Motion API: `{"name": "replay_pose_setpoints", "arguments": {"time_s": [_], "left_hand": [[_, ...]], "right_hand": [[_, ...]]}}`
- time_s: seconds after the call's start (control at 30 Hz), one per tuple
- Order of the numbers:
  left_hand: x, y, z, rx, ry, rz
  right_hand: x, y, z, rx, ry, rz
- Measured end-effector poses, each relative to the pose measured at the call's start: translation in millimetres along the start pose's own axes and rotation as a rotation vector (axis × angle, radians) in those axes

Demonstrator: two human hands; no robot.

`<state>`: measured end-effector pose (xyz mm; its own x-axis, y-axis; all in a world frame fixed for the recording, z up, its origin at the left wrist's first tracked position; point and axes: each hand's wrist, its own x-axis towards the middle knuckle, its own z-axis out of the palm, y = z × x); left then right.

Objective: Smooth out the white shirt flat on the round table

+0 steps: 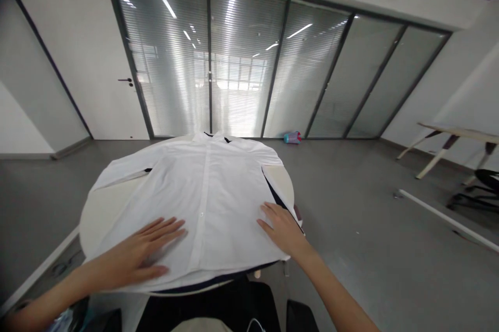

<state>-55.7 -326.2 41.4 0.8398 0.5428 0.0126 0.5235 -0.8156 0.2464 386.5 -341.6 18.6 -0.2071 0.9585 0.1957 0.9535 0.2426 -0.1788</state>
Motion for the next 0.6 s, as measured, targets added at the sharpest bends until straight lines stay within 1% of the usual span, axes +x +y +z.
{"name": "replay_pose_setpoints", "arguments": {"time_s": [0.1, 0.17, 0.27, 0.33, 0.4, 0.5, 0.57, 0.6], "left_hand": [[-41, -7, 13, 0.067, 0.148, -0.079], [-63, -12, 23, 0.126, 0.255, -0.124], [-87, -19, 35, 0.221, 0.363, -0.188], [-100, -23, 42, 0.269, 0.406, -0.221], [-110, -28, 47, 0.294, 0.447, -0.248], [-121, -37, 54, 0.302, 0.527, -0.298], [-126, -41, 55, 0.328, 0.554, -0.295], [-127, -43, 55, 0.349, 0.556, -0.272]], "right_hand": [[-33, 11, -1, -0.045, 0.163, 0.158], [-48, 13, 0, -0.025, 0.222, 0.252], [-58, 13, 4, 0.059, 0.218, 0.426], [-58, 15, 7, 0.127, 0.197, 0.503], [-55, 19, 8, 0.209, 0.202, 0.527], [-49, 24, 7, 0.345, 0.243, 0.521], [-46, 25, 4, 0.396, 0.271, 0.514], [-44, 25, 2, 0.411, 0.29, 0.51]]}}
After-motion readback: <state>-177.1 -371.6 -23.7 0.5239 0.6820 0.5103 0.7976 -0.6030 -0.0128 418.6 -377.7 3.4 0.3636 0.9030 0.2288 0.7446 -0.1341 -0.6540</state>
